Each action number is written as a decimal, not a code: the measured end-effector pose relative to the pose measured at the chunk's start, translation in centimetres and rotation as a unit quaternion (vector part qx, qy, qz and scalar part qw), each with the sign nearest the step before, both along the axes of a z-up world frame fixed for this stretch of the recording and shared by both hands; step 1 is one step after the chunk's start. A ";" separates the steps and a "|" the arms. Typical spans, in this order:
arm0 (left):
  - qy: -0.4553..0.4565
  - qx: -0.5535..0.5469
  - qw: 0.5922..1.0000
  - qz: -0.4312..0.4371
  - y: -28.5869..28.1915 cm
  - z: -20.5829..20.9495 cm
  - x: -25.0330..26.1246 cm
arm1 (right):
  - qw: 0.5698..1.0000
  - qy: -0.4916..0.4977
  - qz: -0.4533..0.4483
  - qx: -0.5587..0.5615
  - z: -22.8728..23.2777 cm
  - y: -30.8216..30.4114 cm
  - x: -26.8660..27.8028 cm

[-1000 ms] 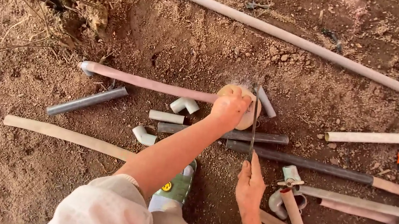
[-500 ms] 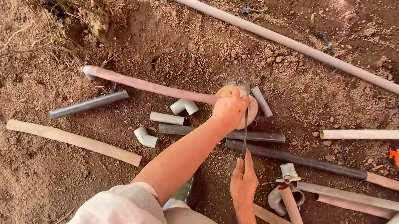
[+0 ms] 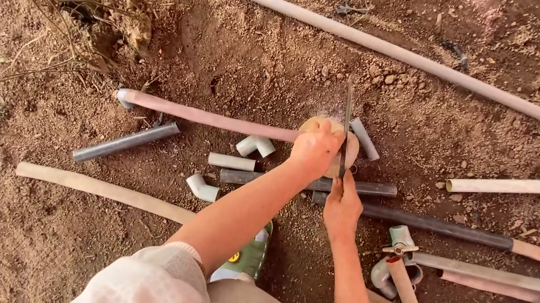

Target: The person sits on the ground and uses a hand saw to cut a round, light-colored object, likely a coconut, resting on a pipe. The person then picks up a short black pipe segment and saws it into smaller pieces, handling the cut sections with their hands.

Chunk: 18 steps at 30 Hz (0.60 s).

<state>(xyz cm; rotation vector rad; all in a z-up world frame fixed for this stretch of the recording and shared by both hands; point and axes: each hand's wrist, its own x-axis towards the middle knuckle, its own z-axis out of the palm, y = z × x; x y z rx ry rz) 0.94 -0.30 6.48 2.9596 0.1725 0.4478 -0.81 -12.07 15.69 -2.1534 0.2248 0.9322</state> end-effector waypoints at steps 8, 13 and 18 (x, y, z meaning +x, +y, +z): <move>0.005 0.002 1.000 -0.005 -0.7 -1.7 0.1 | 0.999 0.018 -0.008 -0.035 2.0 -3.5 -3.1; -0.001 0.007 1.000 0.003 -1.4 -5.2 0.2 | 0.998 -0.030 -0.048 0.012 3.5 -3.7 -3.7; 0.005 0.015 1.000 -0.012 -0.8 -3.5 0.3 | 0.999 -0.040 0.013 0.013 2.4 -4.3 -4.7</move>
